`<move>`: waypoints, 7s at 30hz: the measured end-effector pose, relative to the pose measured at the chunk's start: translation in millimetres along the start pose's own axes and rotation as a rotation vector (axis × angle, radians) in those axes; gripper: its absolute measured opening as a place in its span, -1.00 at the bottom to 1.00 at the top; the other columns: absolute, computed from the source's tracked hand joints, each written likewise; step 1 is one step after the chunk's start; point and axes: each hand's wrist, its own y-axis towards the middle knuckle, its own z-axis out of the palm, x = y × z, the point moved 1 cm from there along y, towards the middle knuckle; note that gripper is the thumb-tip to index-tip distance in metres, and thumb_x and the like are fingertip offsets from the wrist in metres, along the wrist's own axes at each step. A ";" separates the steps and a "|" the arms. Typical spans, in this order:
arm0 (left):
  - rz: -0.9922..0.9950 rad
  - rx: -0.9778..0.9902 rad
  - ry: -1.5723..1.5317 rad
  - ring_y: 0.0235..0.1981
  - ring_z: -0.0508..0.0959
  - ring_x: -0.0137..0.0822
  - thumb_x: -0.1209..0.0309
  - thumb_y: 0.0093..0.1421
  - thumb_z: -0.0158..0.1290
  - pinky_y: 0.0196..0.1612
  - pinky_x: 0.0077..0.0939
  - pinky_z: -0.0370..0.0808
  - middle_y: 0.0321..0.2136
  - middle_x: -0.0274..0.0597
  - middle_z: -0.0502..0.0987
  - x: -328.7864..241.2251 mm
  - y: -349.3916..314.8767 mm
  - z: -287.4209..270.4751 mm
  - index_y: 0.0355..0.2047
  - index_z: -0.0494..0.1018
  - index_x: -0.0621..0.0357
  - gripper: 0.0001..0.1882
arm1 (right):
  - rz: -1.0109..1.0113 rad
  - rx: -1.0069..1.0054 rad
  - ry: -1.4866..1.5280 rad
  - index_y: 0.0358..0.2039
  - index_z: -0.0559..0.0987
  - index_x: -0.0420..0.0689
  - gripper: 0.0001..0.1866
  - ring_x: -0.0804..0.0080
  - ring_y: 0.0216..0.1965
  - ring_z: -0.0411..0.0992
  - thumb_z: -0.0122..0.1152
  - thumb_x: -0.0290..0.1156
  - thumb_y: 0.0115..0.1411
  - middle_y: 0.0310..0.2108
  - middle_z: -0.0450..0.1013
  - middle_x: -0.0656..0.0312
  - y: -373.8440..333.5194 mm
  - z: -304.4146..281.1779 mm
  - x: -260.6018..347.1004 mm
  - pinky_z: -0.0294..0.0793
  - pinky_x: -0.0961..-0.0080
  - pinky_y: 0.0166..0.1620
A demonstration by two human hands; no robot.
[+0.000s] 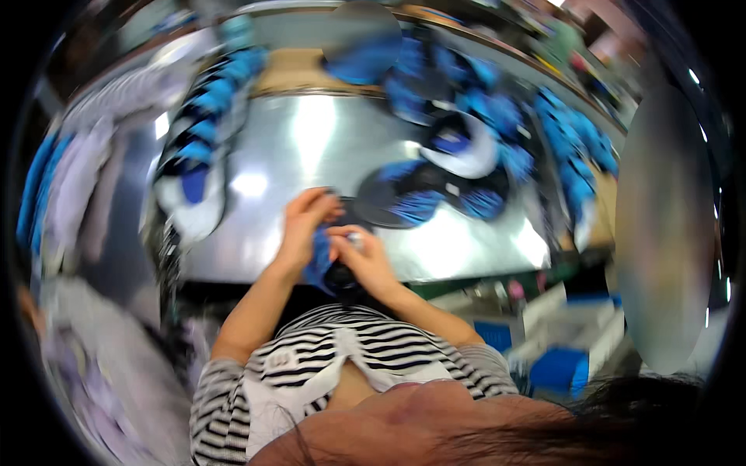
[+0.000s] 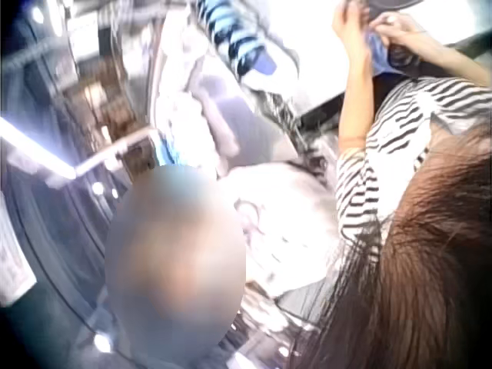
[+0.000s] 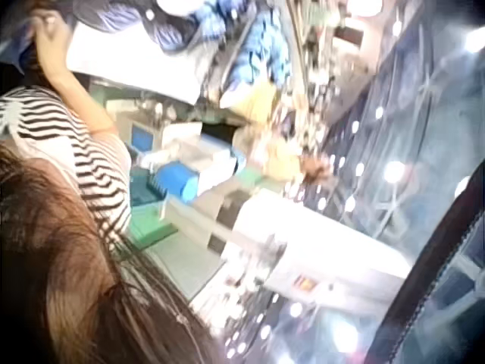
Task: The person picks up shoe uppers from a workbench and uses a marker to apply lines to the edges of the components before placing them back on a stack.
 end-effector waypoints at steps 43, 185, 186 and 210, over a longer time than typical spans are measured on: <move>-0.180 0.079 -0.026 -0.11 0.52 -0.38 0.24 0.39 -0.06 0.07 -0.45 0.38 -0.16 -0.18 0.57 63.4 -5.5 -37.5 -0.13 0.53 0.31 -0.65 | -0.967 0.131 -1.238 -0.42 0.46 -0.01 -0.76 0.25 -0.26 0.35 0.24 -0.32 -0.18 -0.40 0.34 0.28 -13.5 -45.8 -0.3 0.42 0.38 -0.36; -0.017 0.243 0.062 -0.13 0.46 -0.41 0.45 0.29 0.02 0.04 -0.53 0.37 -0.22 -0.21 0.49 -59.0 -62.3 -8.0 0.12 0.30 0.25 -0.60 | -0.074 0.356 -0.125 0.03 0.49 -0.16 -0.66 0.63 -0.24 0.40 0.18 -0.40 0.25 -0.20 0.49 0.33 65.1 -69.3 45.8 0.39 0.64 -0.15; -0.011 0.269 -0.027 -0.15 0.47 -0.42 0.45 0.30 0.02 0.03 -0.54 0.38 -0.23 -0.21 0.50 -56.3 -60.7 -10.2 0.08 0.33 0.26 -0.64 | -0.065 0.430 -0.010 0.06 0.48 -0.18 -0.65 0.63 -0.23 0.40 0.16 -0.39 0.27 -0.19 0.49 0.33 50.0 -57.4 44.5 0.38 0.64 -0.14; -0.414 0.421 -0.300 -0.69 0.23 -0.63 0.33 0.33 0.02 -0.45 -0.74 0.24 -0.44 -0.29 0.51 -2.2 -55.6 22.3 -0.11 0.44 0.25 -0.75 | -0.244 -0.044 -0.191 -0.08 0.48 -0.24 -0.54 0.69 -0.56 0.22 -0.23 -0.10 0.43 -0.57 0.31 0.37 -17.0 -67.3 43.6 0.17 0.69 -0.49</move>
